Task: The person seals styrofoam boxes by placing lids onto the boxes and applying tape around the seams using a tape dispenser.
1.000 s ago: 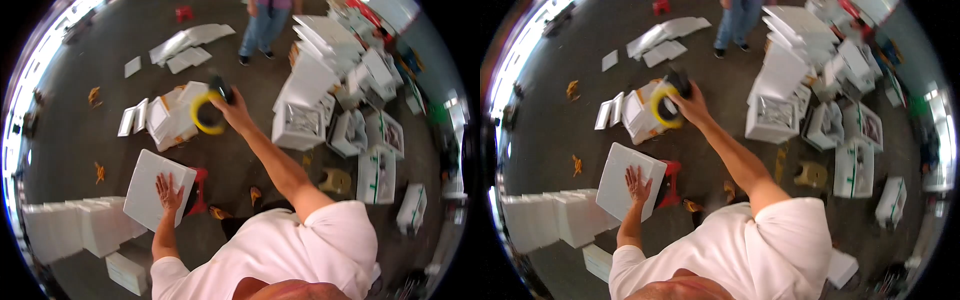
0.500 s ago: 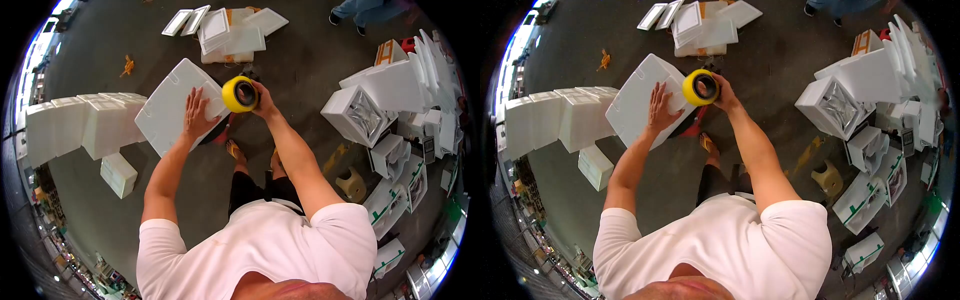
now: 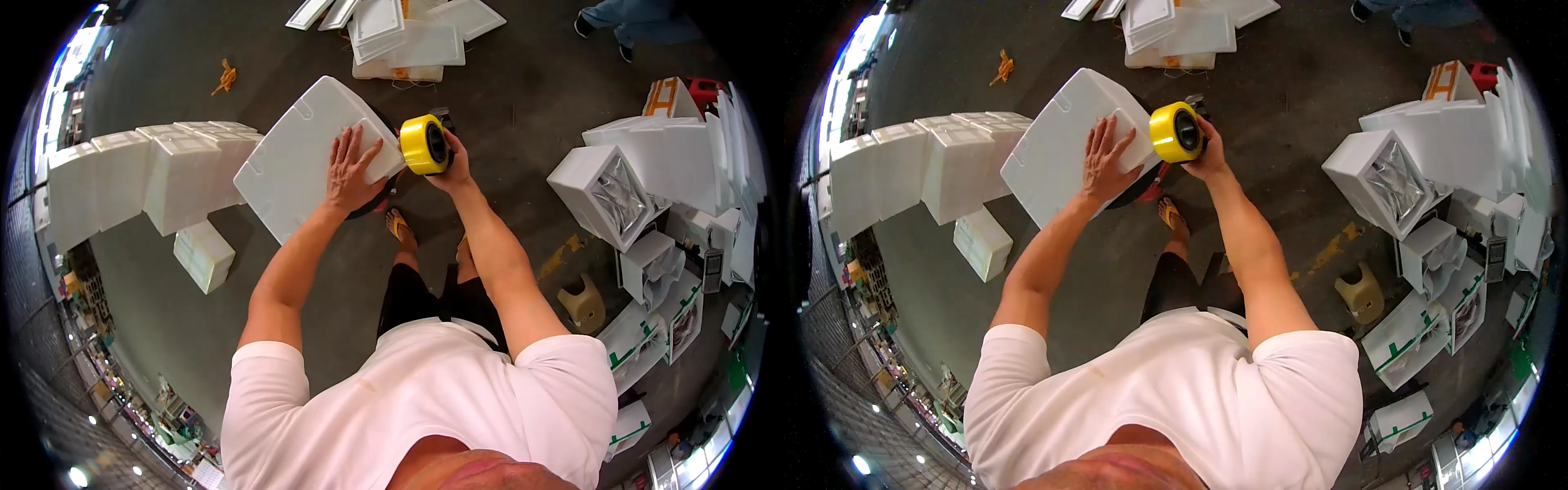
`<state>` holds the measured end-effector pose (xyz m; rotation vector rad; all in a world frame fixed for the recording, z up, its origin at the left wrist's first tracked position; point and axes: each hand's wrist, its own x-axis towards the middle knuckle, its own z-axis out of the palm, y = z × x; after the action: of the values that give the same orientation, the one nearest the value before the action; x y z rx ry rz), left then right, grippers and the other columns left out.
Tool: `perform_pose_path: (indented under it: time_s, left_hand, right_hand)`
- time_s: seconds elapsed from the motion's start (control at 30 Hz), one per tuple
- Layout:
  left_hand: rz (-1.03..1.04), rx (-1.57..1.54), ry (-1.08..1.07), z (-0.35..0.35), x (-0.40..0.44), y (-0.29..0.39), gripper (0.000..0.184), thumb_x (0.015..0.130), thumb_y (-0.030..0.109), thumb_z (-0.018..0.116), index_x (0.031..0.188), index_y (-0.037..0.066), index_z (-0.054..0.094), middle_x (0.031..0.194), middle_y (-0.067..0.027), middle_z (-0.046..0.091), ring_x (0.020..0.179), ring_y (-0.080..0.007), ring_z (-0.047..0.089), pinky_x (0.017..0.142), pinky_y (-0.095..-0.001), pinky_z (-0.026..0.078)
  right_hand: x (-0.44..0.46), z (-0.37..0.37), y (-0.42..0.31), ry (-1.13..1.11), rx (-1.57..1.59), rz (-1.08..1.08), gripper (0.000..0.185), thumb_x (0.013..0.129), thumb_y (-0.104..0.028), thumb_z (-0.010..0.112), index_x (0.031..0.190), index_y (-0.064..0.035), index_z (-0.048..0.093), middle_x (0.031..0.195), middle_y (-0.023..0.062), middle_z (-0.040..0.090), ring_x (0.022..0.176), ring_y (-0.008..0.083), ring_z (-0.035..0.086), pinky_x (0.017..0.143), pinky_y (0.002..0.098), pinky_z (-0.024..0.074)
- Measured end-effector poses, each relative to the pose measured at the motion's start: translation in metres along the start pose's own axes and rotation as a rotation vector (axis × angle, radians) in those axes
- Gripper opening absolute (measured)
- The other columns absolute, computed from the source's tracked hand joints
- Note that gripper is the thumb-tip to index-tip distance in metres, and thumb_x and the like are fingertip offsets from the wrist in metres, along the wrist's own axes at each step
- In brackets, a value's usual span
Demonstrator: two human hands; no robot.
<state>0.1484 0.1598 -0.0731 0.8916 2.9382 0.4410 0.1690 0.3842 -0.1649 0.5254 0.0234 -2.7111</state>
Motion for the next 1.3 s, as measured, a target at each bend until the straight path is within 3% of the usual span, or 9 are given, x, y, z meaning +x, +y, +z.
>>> perform_pose_path:
  time_s: [0.13,0.33,0.43,0.6,0.67,0.87,1.07,1.23,1.3]
  left_hand:
    - [0.042,0.011,0.021,0.003,0.001,-0.003,0.074,0.068,0.026,0.079,0.137,0.020,0.053,0.154,-0.0208,0.029,0.143,-0.0431,0.024,0.117,-0.0519,0.020]
    - [0.082,-0.012,0.033,-0.003,-0.002,-0.001,0.074,0.068,0.023,0.079,0.136,0.019,0.052,0.154,-0.0215,0.030,0.142,-0.0445,0.026,0.116,-0.0536,0.022]
    - [0.104,-0.060,0.065,-0.005,0.000,-0.001,0.075,0.068,0.021,0.079,0.137,0.018,0.050,0.153,-0.0229,0.030,0.141,-0.0463,0.026,0.115,-0.0562,0.020]
    - [0.022,-0.009,0.013,0.013,-0.011,-0.002,0.075,0.068,0.022,0.078,0.138,0.018,0.052,0.155,-0.0234,0.027,0.142,-0.0467,0.024,0.116,-0.0561,0.018]
    - [-0.006,-0.039,0.079,0.010,0.012,0.003,0.075,0.067,0.023,0.079,0.137,0.019,0.052,0.154,-0.0227,0.027,0.143,-0.0450,0.024,0.116,-0.0545,0.019]
    - [-0.048,0.005,0.108,0.020,0.013,-0.009,0.076,0.071,0.029,0.078,0.140,0.020,0.047,0.154,-0.0208,0.028,0.142,-0.0449,0.023,0.116,-0.0545,0.018]
    - [-0.065,0.031,0.065,0.019,0.021,-0.003,0.076,0.072,0.030,0.078,0.140,0.019,0.048,0.154,-0.0215,0.028,0.142,-0.0449,0.023,0.116,-0.0543,0.018]
    - [-0.043,0.005,0.097,0.020,0.023,-0.003,0.070,0.074,0.030,0.076,0.139,0.017,0.050,0.153,-0.0248,0.029,0.142,-0.0442,0.024,0.116,-0.0537,0.018]
    - [0.086,-0.079,0.251,0.049,0.051,-0.007,0.066,0.074,0.026,0.074,0.135,0.011,0.053,0.150,-0.0257,0.035,0.141,-0.0436,0.029,0.115,-0.0549,0.020]
  right_hand:
    - [-0.016,-0.011,-0.025,0.077,-0.060,-0.144,0.036,0.099,-0.033,0.048,0.119,-0.0072,0.063,0.116,0.0058,0.067,0.107,0.0203,0.064,0.094,0.0398,0.0519]
    - [-0.023,-0.021,-0.051,0.341,-0.633,-0.281,0.041,0.096,-0.028,0.056,0.126,-0.0006,0.058,0.125,0.0096,0.060,0.117,0.0184,0.056,0.101,0.0339,0.0441]
    - [-0.029,0.005,-0.049,0.223,-0.570,-0.116,0.033,0.093,-0.026,0.060,0.115,-0.0016,0.064,0.107,0.0085,0.068,0.093,0.0178,0.066,0.086,0.0352,0.0526]
    - [-0.055,-0.021,-0.049,0.283,-0.318,-0.104,0.027,0.093,-0.024,0.058,0.108,-0.0023,0.067,0.102,0.0065,0.068,0.095,0.0165,0.064,0.084,0.0329,0.0540]
    - [-0.057,-0.027,-0.079,0.054,-0.274,0.128,0.026,0.091,-0.020,0.060,0.109,-0.0023,0.067,0.104,0.0071,0.067,0.097,0.0161,0.064,0.081,0.0305,0.0553]
    - [-0.026,0.012,-0.071,0.211,-0.887,-0.118,0.048,0.088,-0.012,0.065,0.134,-0.0055,0.053,0.110,0.0082,0.066,0.101,0.0166,0.062,0.085,0.0310,0.0544]
    - [0.010,0.040,-0.088,0.173,-1.400,-0.040,0.050,0.079,-0.015,0.070,0.126,-0.0040,0.060,0.110,0.0063,0.067,0.095,0.0137,0.063,0.089,0.0310,0.0506]
    - [0.034,0.046,-0.103,0.007,-1.199,0.055,0.046,0.082,-0.004,0.070,0.127,-0.0077,0.062,0.105,0.0110,0.069,0.088,0.0154,0.067,0.081,0.0275,0.0555]
    - [0.008,0.093,-0.138,-0.077,-1.262,-0.433,0.052,0.080,-0.001,0.072,0.130,-0.0112,0.060,0.107,0.0107,0.069,0.093,0.0150,0.066,0.082,0.0291,0.0543]
